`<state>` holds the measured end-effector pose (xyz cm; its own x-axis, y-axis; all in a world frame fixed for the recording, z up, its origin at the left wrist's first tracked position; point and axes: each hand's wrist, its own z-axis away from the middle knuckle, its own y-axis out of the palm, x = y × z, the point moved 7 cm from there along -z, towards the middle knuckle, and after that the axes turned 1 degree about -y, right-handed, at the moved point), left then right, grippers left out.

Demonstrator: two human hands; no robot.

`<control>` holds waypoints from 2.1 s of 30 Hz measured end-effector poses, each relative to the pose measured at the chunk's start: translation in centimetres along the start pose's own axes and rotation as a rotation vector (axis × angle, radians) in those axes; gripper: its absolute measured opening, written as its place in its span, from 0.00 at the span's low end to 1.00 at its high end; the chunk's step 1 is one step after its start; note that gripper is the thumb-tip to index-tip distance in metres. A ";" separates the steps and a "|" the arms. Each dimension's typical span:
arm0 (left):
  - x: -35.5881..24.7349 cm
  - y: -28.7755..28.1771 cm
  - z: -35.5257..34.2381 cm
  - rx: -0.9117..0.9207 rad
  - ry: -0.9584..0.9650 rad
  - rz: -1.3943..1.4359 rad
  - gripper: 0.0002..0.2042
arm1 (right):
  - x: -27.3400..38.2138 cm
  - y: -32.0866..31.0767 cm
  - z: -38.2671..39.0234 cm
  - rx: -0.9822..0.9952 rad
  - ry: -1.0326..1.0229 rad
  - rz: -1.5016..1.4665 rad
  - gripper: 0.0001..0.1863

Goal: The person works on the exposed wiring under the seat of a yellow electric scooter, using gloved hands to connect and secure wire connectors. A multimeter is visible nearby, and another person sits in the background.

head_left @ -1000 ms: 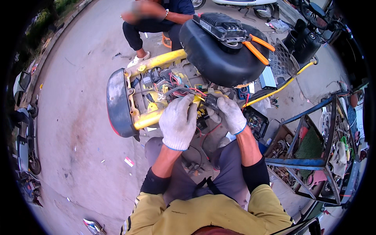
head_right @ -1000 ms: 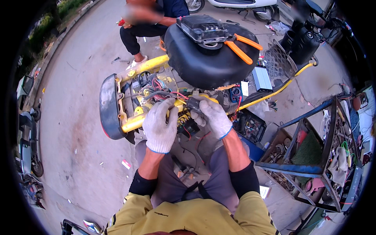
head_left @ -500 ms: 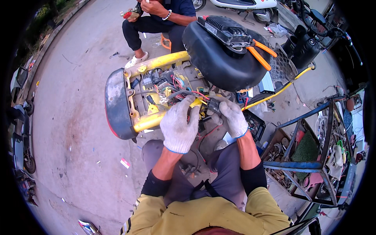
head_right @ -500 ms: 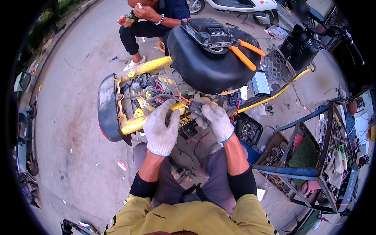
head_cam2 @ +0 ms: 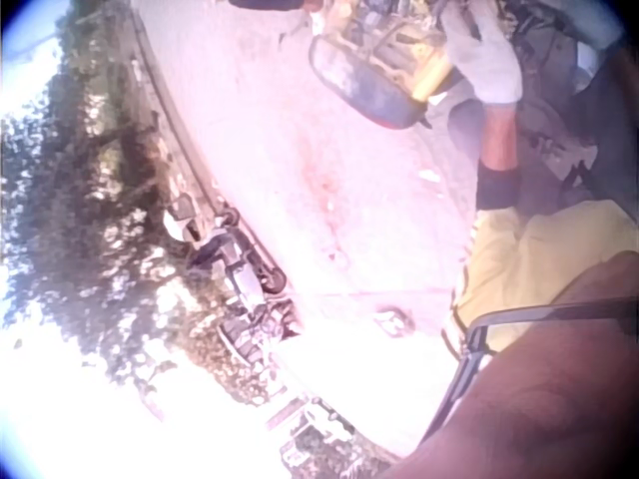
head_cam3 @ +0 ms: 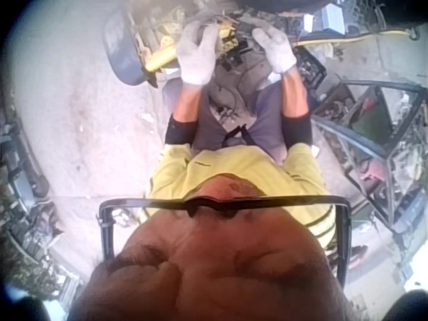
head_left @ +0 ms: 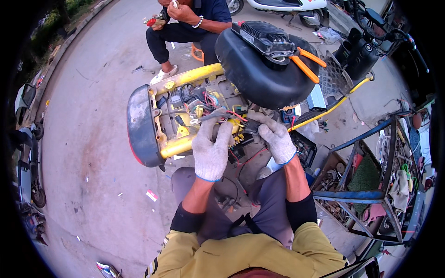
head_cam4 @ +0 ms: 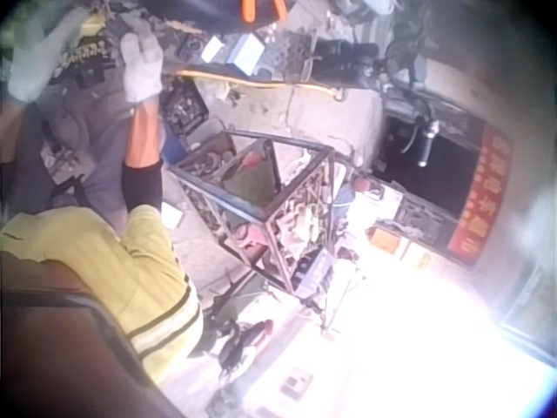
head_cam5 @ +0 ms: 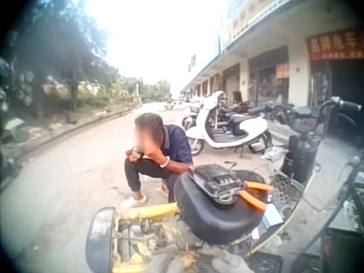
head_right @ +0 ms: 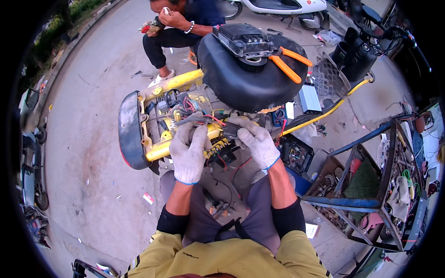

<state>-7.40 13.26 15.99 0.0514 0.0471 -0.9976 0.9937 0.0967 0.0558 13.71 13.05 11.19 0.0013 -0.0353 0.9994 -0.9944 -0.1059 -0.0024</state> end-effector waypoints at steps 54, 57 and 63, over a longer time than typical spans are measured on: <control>2.7 0.5 5.1 0.084 0.211 -0.124 0.10 | -3.6 -1.5 -0.9 -0.201 0.115 -0.303 0.27; 2.6 0.5 5.2 0.077 0.273 -0.166 0.09 | -3.6 -1.4 -0.9 -0.215 0.125 -0.303 0.27; 3.0 1.1 5.1 0.111 0.211 -0.116 0.10 | -3.2 -1.4 -0.7 -0.158 0.130 -0.234 0.27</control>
<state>-5.68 8.39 12.84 -0.0738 0.2494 -0.9656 0.9972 0.0046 -0.0750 14.99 14.05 8.03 0.2290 0.1002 0.9683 -0.9728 0.0605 0.2238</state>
